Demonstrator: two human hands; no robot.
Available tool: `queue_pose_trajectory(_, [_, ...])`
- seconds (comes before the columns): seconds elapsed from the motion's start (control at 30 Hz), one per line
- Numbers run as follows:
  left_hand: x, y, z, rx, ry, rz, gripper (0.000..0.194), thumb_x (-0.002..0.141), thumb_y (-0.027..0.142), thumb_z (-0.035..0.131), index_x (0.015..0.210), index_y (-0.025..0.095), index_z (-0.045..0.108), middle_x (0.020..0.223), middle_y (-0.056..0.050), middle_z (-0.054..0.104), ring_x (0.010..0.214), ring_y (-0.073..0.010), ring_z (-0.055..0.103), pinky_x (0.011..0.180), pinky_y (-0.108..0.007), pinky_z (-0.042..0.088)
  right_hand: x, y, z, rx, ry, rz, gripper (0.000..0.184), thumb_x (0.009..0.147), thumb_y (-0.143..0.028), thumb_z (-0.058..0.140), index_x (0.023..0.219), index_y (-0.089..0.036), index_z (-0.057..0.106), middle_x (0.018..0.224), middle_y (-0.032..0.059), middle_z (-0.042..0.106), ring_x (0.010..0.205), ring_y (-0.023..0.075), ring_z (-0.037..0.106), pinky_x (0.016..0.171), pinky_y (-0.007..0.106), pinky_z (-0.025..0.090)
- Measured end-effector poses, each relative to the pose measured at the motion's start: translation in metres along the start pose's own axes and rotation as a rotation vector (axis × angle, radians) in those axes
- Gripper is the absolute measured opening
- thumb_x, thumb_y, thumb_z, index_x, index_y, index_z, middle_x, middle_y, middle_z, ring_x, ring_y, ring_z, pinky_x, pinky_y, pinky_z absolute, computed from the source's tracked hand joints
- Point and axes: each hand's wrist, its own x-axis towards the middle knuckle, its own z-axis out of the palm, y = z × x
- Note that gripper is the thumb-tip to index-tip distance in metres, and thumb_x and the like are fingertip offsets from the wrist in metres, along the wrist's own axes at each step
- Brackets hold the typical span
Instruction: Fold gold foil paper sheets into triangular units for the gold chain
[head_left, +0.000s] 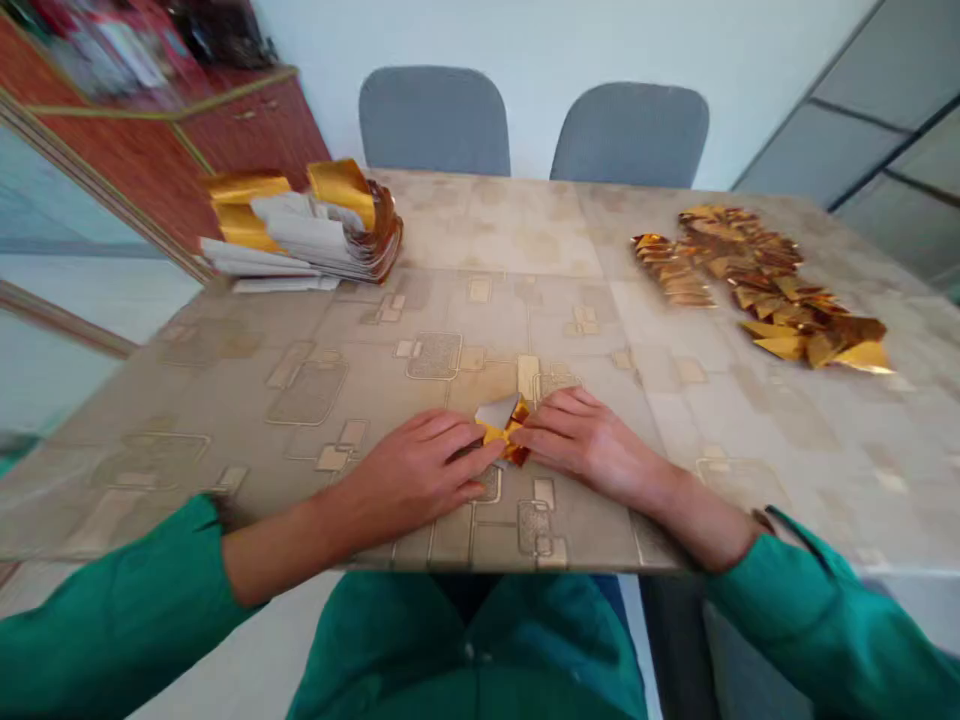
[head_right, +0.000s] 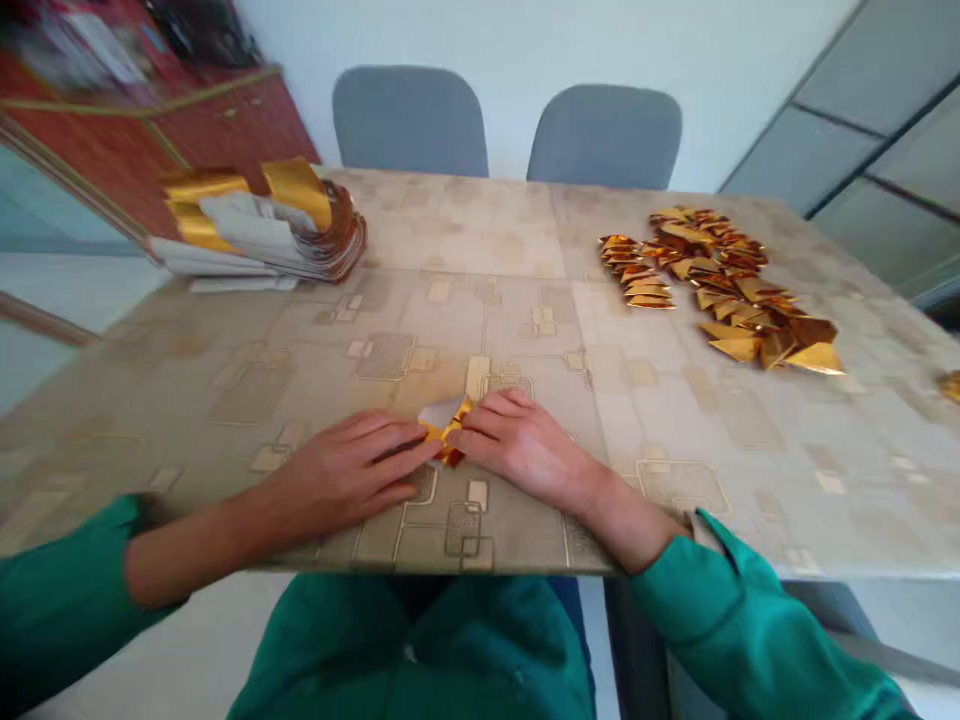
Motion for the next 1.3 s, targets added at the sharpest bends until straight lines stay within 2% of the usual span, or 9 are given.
queue_pose_trajectory(0.17, [-0.006, 0.009, -0.006, -0.014, -0.043, -0.034, 0.041, 0.095, 0.036, 0.062, 0.130, 0.017, 0.057, 0.122, -0.016, 0.060, 0.111, -0.0301, 0.057, 0.094, -0.047, 0.051, 0.005, -0.001, -0.001, 0.123, -0.023, 0.039, 0.024, 0.102, -0.031, 0.050, 0.094, -0.020, 0.070, 0.096, 0.0052, 0.069, 0.095, 0.0189, 0.056, 0.084, 0.034, 0.043])
queue_pose_trajectory(0.33, [-0.008, 0.009, -0.007, -0.029, -0.064, -0.043, 0.044, 0.095, 0.040, 0.061, 0.134, 0.020, 0.055, 0.125, -0.015, 0.059, 0.113, -0.0309, 0.056, 0.095, -0.047, 0.051, 0.004, 0.005, 0.001, 0.280, 0.016, 0.067, 0.020, 0.099, -0.033, 0.056, 0.095, -0.022, 0.072, 0.100, 0.0055, 0.069, 0.095, 0.0184, 0.059, 0.085, 0.035, 0.044])
queue_pose_trajectory(0.43, [-0.008, 0.010, -0.006, -0.051, -0.055, -0.069, 0.056, 0.095, 0.041, 0.062, 0.141, 0.013, 0.047, 0.125, -0.017, 0.060, 0.114, -0.0310, 0.056, 0.095, -0.047, 0.051, 0.002, 0.009, 0.003, 0.370, 0.035, 0.085, 0.015, 0.097, -0.030, 0.060, 0.095, -0.023, 0.072, 0.102, 0.0041, 0.068, 0.096, 0.0171, 0.059, 0.086, 0.034, 0.043])
queue_pose_trajectory(0.53, [-0.009, 0.011, -0.005, -0.052, -0.060, -0.076, 0.050, 0.095, 0.040, 0.061, 0.134, 0.011, 0.053, 0.124, -0.017, 0.060, 0.113, -0.0310, 0.056, 0.097, -0.047, 0.050, 0.004, 0.009, 0.003, 0.421, 0.016, 0.123, 0.013, 0.097, -0.029, 0.060, 0.094, -0.022, 0.071, 0.101, 0.0033, 0.068, 0.097, 0.0165, 0.059, 0.089, 0.035, 0.041])
queue_pose_trajectory(0.73, [-0.009, 0.009, -0.005, -0.040, -0.090, -0.066, 0.042, 0.094, 0.039, 0.062, 0.129, 0.016, 0.058, 0.124, -0.015, 0.060, 0.114, -0.0313, 0.056, 0.095, -0.048, 0.050, 0.014, 0.001, 0.004, 0.406, 0.008, 0.234, 0.010, 0.094, -0.021, 0.061, 0.085, -0.019, 0.066, 0.087, 0.0020, 0.066, 0.087, 0.0164, 0.058, 0.084, 0.034, 0.039])
queue_pose_trajectory(0.93, [-0.009, 0.006, -0.008, -0.094, -0.060, -0.082, 0.043, 0.097, 0.039, 0.057, 0.129, 0.011, 0.056, 0.126, -0.015, 0.061, 0.114, -0.0298, 0.055, 0.100, -0.047, 0.048, 0.018, -0.002, 0.014, 0.340, 0.028, 0.325, 0.012, 0.087, -0.015, 0.062, 0.075, -0.018, 0.060, 0.078, 0.0014, 0.063, 0.077, 0.0154, 0.055, 0.076, 0.032, 0.036])
queue_pose_trajectory(1.03, [-0.007, 0.008, -0.008, -0.092, -0.069, -0.101, 0.047, 0.095, 0.042, 0.060, 0.131, 0.011, 0.055, 0.124, -0.015, 0.061, 0.113, -0.0301, 0.055, 0.098, -0.046, 0.048, 0.019, -0.003, 0.015, 0.346, 0.046, 0.337, 0.013, 0.086, -0.014, 0.061, 0.074, -0.018, 0.059, 0.076, 0.0011, 0.062, 0.075, 0.0149, 0.054, 0.074, 0.031, 0.035])
queue_pose_trajectory(1.2, [-0.005, 0.013, -0.009, -0.030, -0.107, -0.077, 0.062, 0.089, 0.053, 0.066, 0.141, 0.023, 0.049, 0.125, -0.015, 0.059, 0.113, -0.0325, 0.055, 0.093, -0.047, 0.050, 0.019, -0.004, 0.014, 0.366, 0.045, 0.357, 0.013, 0.086, -0.016, 0.063, 0.075, -0.018, 0.058, 0.076, 0.0008, 0.062, 0.075, 0.0149, 0.054, 0.074, 0.031, 0.035])
queue_pose_trajectory(1.3, [-0.006, 0.014, -0.007, -0.010, -0.104, -0.067, 0.062, 0.090, 0.056, 0.063, 0.140, 0.020, 0.051, 0.124, -0.017, 0.058, 0.114, -0.0329, 0.054, 0.094, -0.048, 0.049, 0.018, -0.006, 0.015, 0.369, 0.038, 0.385, 0.011, 0.087, -0.016, 0.063, 0.077, -0.018, 0.057, 0.078, 0.0012, 0.062, 0.077, 0.0157, 0.054, 0.076, 0.032, 0.036])
